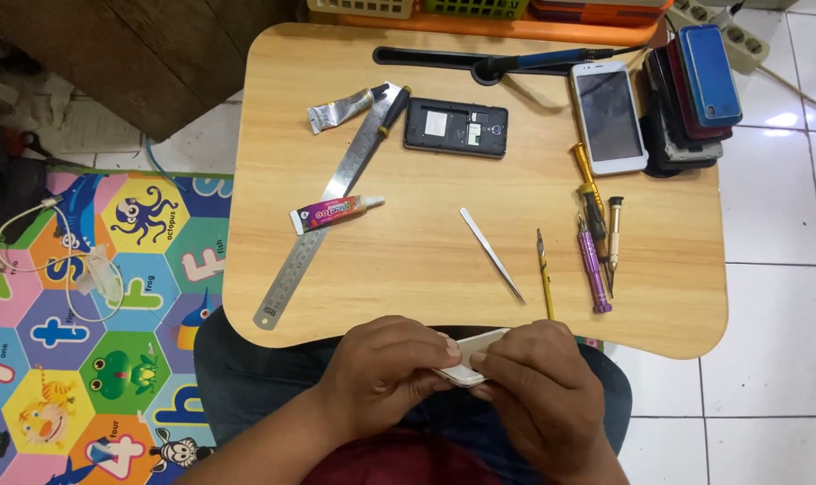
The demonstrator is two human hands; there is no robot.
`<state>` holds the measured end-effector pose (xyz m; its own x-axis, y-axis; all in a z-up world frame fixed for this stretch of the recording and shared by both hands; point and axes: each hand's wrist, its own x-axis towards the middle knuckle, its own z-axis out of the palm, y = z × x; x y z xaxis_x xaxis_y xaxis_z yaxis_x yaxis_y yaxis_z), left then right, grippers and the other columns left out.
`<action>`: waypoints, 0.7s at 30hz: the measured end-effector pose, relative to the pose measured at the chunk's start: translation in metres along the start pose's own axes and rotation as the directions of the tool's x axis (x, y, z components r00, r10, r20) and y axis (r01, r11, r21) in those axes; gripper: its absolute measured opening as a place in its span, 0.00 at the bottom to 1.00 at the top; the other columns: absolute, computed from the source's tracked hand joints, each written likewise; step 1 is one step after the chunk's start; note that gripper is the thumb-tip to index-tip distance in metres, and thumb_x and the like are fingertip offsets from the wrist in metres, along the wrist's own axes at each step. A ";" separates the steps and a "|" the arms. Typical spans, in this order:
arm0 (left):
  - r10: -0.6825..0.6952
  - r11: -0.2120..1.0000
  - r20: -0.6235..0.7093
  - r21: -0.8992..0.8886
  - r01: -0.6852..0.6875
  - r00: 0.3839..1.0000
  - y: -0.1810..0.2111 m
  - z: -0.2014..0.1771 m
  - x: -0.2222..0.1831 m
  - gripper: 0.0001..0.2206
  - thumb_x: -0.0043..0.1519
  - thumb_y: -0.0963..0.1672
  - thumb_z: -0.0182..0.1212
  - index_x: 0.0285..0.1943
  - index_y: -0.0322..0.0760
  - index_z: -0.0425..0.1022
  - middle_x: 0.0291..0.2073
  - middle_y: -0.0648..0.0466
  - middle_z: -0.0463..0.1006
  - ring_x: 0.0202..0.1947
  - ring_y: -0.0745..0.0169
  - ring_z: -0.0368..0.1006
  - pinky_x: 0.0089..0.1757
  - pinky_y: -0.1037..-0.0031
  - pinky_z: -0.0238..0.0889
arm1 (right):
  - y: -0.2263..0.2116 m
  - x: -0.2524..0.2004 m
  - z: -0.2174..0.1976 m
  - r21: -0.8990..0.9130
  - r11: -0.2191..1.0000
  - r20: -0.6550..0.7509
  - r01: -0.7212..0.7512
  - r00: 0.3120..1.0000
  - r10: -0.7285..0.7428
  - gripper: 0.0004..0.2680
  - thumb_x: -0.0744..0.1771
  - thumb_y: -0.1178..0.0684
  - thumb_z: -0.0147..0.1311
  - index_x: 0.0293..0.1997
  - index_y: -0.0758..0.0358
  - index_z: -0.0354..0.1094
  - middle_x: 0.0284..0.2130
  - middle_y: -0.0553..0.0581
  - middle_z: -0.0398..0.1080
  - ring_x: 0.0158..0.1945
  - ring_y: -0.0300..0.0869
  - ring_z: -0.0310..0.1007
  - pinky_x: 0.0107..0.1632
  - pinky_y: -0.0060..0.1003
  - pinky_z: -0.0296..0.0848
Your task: The person is reassembling a mobile phone by fitting the internal components and screen into the plastic housing, using a small tool for alignment.
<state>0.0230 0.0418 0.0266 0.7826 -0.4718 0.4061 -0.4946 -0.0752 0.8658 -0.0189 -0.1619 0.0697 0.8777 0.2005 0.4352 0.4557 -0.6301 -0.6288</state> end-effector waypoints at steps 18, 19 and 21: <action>0.105 0.989 -0.002 0.104 -0.105 0.994 0.005 -0.013 -0.001 0.15 0.55 0.39 0.69 0.50 0.40 0.72 0.46 0.52 0.84 0.47 0.51 0.84 0.46 0.65 0.78 | 0.012 0.003 0.000 -0.088 0.996 -0.077 0.033 0.996 -0.040 0.09 0.57 0.49 0.69 0.31 0.59 0.75 0.30 0.50 0.76 0.37 0.42 0.76 0.46 0.40 0.71; 0.107 0.989 0.000 0.103 -0.106 0.994 0.003 -0.012 -0.002 0.15 0.55 0.39 0.69 0.50 0.40 0.72 0.46 0.52 0.84 0.47 0.51 0.84 0.46 0.65 0.78 | 0.012 0.002 -0.001 -0.090 0.995 -0.079 0.031 0.996 -0.038 0.09 0.57 0.49 0.69 0.31 0.59 0.75 0.30 0.50 0.76 0.37 0.42 0.76 0.46 0.40 0.71; 0.120 0.990 -0.050 0.087 -0.115 0.992 0.001 -0.010 -0.004 0.13 0.58 0.40 0.69 0.49 0.41 0.71 0.44 0.53 0.84 0.46 0.53 0.84 0.45 0.67 0.79 | 0.013 0.000 -0.001 -0.032 0.999 -0.050 -0.006 0.999 0.004 0.09 0.56 0.52 0.69 0.33 0.59 0.77 0.31 0.49 0.77 0.38 0.41 0.75 0.47 0.39 0.70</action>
<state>0.0233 0.0519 0.0288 0.7356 -0.4332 0.5208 -0.6123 -0.0964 0.7847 -0.0132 -0.1712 0.0625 0.8710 0.1600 0.4646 0.4458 -0.6548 -0.6103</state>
